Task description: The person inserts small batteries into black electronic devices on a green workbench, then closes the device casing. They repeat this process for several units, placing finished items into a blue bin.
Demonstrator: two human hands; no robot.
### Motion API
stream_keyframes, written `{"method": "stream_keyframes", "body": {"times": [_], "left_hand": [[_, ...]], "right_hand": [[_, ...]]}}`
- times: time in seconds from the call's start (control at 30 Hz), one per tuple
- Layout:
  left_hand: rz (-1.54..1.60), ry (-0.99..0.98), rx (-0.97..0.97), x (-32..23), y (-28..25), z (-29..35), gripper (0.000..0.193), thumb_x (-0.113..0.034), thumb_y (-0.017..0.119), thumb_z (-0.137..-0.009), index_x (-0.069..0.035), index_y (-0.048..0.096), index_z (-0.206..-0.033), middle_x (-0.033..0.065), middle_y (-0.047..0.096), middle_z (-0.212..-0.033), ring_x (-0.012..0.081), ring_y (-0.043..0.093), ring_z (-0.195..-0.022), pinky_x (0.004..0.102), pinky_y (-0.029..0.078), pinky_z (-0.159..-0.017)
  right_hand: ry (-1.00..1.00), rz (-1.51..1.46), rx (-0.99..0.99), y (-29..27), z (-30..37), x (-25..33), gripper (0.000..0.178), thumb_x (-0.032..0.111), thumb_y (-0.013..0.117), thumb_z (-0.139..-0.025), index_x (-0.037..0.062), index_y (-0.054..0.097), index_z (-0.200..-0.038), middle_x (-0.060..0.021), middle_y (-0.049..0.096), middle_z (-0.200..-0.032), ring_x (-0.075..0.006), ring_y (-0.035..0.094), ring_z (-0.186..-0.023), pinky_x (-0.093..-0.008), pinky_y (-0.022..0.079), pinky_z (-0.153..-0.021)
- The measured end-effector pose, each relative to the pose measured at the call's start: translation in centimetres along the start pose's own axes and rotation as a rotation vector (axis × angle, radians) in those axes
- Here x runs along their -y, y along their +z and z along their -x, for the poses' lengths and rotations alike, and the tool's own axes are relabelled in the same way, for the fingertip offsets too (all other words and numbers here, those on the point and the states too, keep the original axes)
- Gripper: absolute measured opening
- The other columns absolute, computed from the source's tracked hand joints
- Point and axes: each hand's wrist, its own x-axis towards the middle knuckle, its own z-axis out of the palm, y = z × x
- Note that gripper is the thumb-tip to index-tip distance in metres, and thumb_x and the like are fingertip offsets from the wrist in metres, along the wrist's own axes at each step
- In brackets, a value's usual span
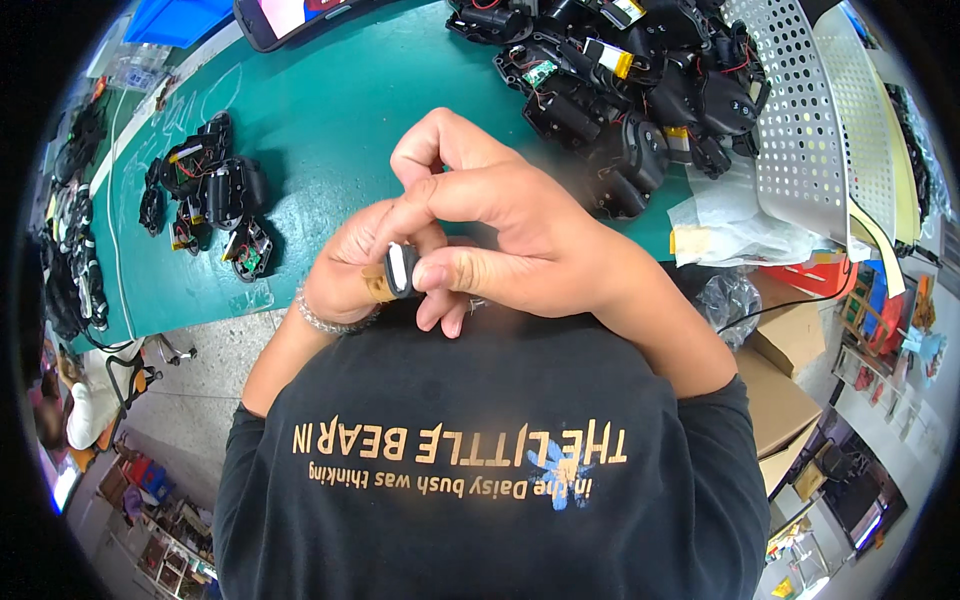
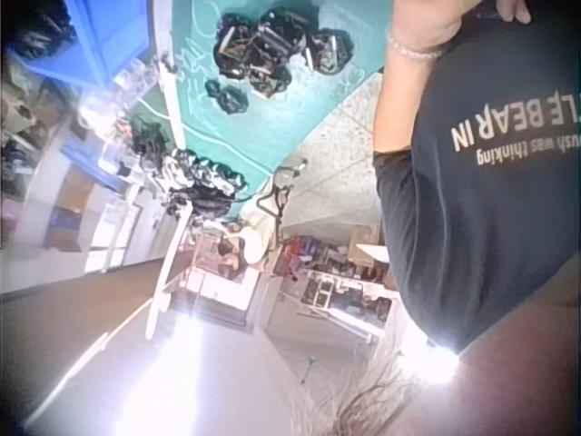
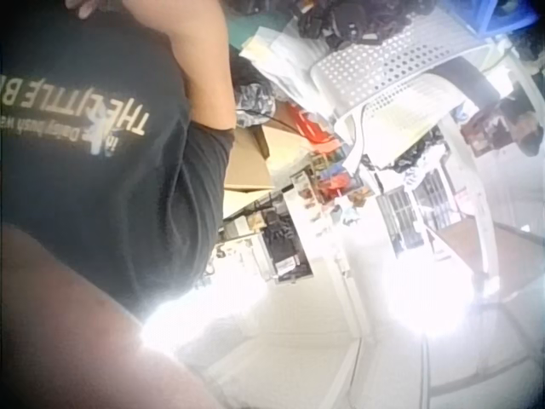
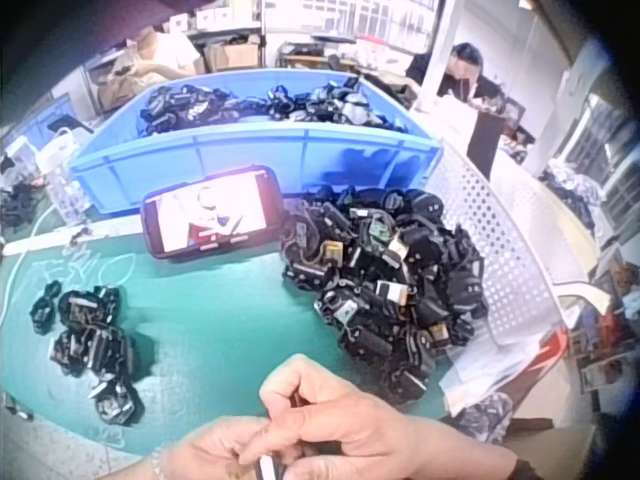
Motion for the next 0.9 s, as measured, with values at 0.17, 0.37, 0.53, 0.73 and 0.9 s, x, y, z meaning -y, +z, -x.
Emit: {"method": "stream_keyframes", "body": {"times": [0.17, 0.37, 0.53, 0.73, 0.9], "left_hand": [[-0.041, -0.031, -0.009, 0.0, 0.1, 0.0, 0.013, -0.013, 0.055, -0.091, -0.003, 0.05, -0.096, 0.0081, 0.057, -0.085, 0.0184, 0.062, -0.075, 0.0341, 0.052, -0.07], [-0.129, 0.112, -0.274, 0.3, 0.4, -0.6, 0.008, -0.015, 0.051, -0.095, -0.007, 0.048, -0.096, 0.0067, 0.056, -0.08, 0.0161, 0.058, -0.076, 0.0303, 0.049, -0.074], [-0.71, 0.097, -0.544, 0.0, 0.8, -0.4, 0.018, -0.007, 0.056, -0.09, -0.004, 0.051, -0.107, 0.0006, 0.054, -0.086, 0.0102, 0.053, -0.079, 0.0257, 0.046, -0.072], [-1.267, -0.111, -0.304, -2.1, 2.4, 0.0, 0.048, -0.011, 0.066, -0.081, 0.0, 0.046, -0.124, 0.0111, 0.057, -0.105, 0.0223, 0.057, -0.095, 0.0321, 0.045, -0.086], [-1.512, -0.266, -0.176, -2.4, 2.6, -0.4, 0.037, -0.012, 0.061, -0.083, 0.001, 0.05, -0.116, 0.0168, 0.059, -0.099, 0.0305, 0.058, -0.088, 0.0338, 0.046, -0.081]], "right_hand": [[0.08, -0.306, 0.03, 0.2, 0.1, 0.0, 0.012, 0.003, 0.06, -0.086, -0.0054, 0.06, -0.094, -0.0073, 0.035, -0.099, -0.0128, 0.059, -0.074, -0.0224, 0.057, -0.056], [0.182, -0.227, -0.259, 0.4, 0.3, 0.5, 0.016, 0.009, 0.055, -0.091, -0.0038, 0.057, -0.101, -0.0076, 0.041, -0.098, -0.0146, 0.063, -0.065, -0.0251, 0.051, -0.054], [0.307, 0.489, -0.19, 0.0, -0.1, 1.0, 0.017, 0.006, 0.062, -0.082, 0.0014, 0.054, -0.096, -0.0097, 0.056, -0.074, -0.0212, 0.06, -0.069, -0.0306, 0.046, -0.063], [0.205, 0.19, -0.401, -0.4, 0.9, -0.7, 0.014, 0.003, 0.059, -0.086, 0.0017, 0.049, -0.096, -0.0066, 0.057, -0.082, -0.0124, 0.058, -0.076, -0.0273, 0.047, -0.07], [0.192, -0.102, -0.388, -0.4, 1.8, -0.6, 0.017, 0.003, 0.057, -0.088, 0.0023, 0.047, -0.101, -0.0054, 0.056, -0.089, -0.0106, 0.056, -0.081, -0.0243, 0.045, -0.072]]}}
